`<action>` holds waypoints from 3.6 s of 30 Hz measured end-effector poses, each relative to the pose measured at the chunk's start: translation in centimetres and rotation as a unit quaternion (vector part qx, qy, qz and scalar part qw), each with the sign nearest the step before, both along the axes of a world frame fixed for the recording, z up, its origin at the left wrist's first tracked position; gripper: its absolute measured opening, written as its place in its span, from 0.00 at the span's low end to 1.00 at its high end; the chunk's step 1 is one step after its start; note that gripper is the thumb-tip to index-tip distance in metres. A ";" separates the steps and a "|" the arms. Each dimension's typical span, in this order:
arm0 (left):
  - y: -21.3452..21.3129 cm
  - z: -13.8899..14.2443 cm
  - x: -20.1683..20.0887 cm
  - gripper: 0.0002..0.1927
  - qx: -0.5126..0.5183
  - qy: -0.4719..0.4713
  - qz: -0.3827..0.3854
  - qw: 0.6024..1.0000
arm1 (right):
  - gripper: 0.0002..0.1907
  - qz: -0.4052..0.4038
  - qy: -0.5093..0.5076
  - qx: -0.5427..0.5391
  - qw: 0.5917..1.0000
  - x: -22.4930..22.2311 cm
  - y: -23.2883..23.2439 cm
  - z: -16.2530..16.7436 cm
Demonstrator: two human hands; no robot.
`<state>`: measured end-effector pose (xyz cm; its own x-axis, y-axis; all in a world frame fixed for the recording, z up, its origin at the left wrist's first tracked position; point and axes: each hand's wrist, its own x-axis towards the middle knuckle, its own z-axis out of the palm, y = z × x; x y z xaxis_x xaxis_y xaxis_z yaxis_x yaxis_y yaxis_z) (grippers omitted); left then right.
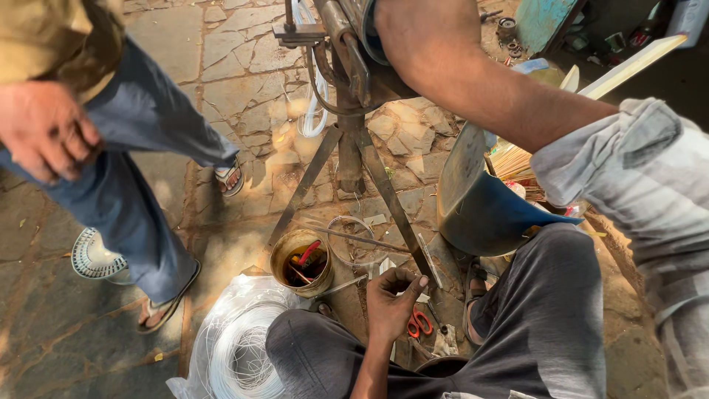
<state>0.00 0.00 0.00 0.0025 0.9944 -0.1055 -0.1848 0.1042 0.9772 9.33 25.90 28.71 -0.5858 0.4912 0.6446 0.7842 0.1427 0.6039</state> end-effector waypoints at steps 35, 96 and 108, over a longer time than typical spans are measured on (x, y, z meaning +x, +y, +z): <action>-1.6 -1.3 7.5 0.09 0.041 0.056 -0.005 0.998 | 0.13 0.161 0.129 -0.087 0.975 18.2 -26.9 0.1; 22.8 -14.7 -3.1 0.13 0.056 -0.158 0.214 0.962 | 0.12 0.066 0.644 -0.762 0.001 10.0 -4.0 -54.2; 14.1 -11.5 -12.7 0.08 0.116 -0.115 0.369 0.915 | 0.27 -0.086 0.145 -0.714 0.679 -2.8 -4.9 -60.3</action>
<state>-12.70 14.09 -11.47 -0.6823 0.7306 0.0271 -0.3257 -0.3370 0.8834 6.55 20.99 -31.64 -0.3913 0.7819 -0.4853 0.9196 0.3125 -0.2379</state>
